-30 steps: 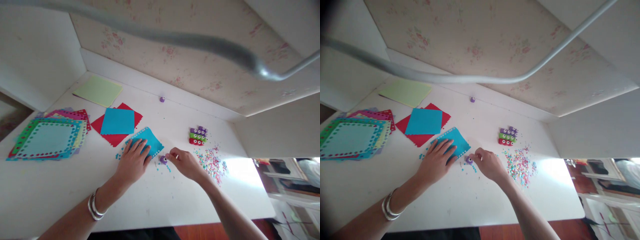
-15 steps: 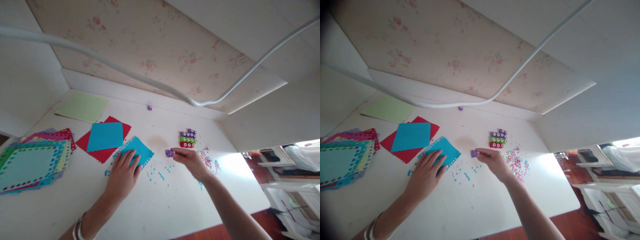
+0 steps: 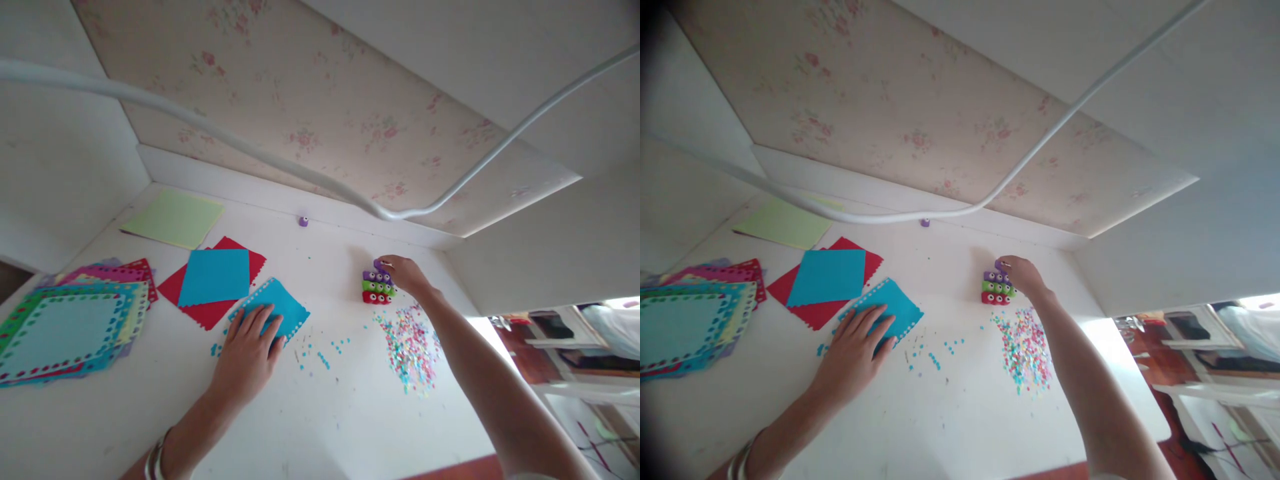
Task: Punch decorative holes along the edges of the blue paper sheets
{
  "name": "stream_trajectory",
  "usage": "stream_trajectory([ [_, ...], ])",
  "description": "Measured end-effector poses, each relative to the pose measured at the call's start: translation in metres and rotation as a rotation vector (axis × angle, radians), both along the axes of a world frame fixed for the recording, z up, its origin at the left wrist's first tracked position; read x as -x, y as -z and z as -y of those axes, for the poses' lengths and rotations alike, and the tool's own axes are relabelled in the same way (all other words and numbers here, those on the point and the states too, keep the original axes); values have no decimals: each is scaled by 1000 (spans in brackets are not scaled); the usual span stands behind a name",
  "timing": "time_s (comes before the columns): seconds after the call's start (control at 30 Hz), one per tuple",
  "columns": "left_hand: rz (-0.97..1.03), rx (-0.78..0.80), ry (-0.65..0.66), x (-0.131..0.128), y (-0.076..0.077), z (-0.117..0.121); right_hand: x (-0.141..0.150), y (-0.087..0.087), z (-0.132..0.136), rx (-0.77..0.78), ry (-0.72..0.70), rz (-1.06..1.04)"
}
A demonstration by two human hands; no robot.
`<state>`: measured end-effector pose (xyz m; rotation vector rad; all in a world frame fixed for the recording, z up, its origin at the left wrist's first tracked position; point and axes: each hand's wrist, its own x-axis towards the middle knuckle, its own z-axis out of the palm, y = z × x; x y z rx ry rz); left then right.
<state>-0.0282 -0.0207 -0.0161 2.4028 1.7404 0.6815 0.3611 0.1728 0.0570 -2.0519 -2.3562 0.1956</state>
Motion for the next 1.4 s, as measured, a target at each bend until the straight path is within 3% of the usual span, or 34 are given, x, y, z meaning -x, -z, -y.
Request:
stream_trajectory([
  [0.2, 17, 18, 1, 1, -1, -1, -3, 10, -10, 88, -57, 86],
  [0.43, 50, 9, 3, 2, 0, -1, -18, 10, -23, 96, 138, 158],
  [0.67, 32, 33, 7, 2, -1, -1, -22, 14, -26, 154, 174, 136],
  [1.0, 25, 31, 8, 3, -3, -1, -20, -2, -19, 42, 214, 80],
  [1.17, 30, 28, 10, 2, -3, 0, 22, -8, -14, -3, 126, -3],
  [1.4, 61, -51, 0, 5, -7, -4, 141, 15, -49, 4, -185, -163],
])
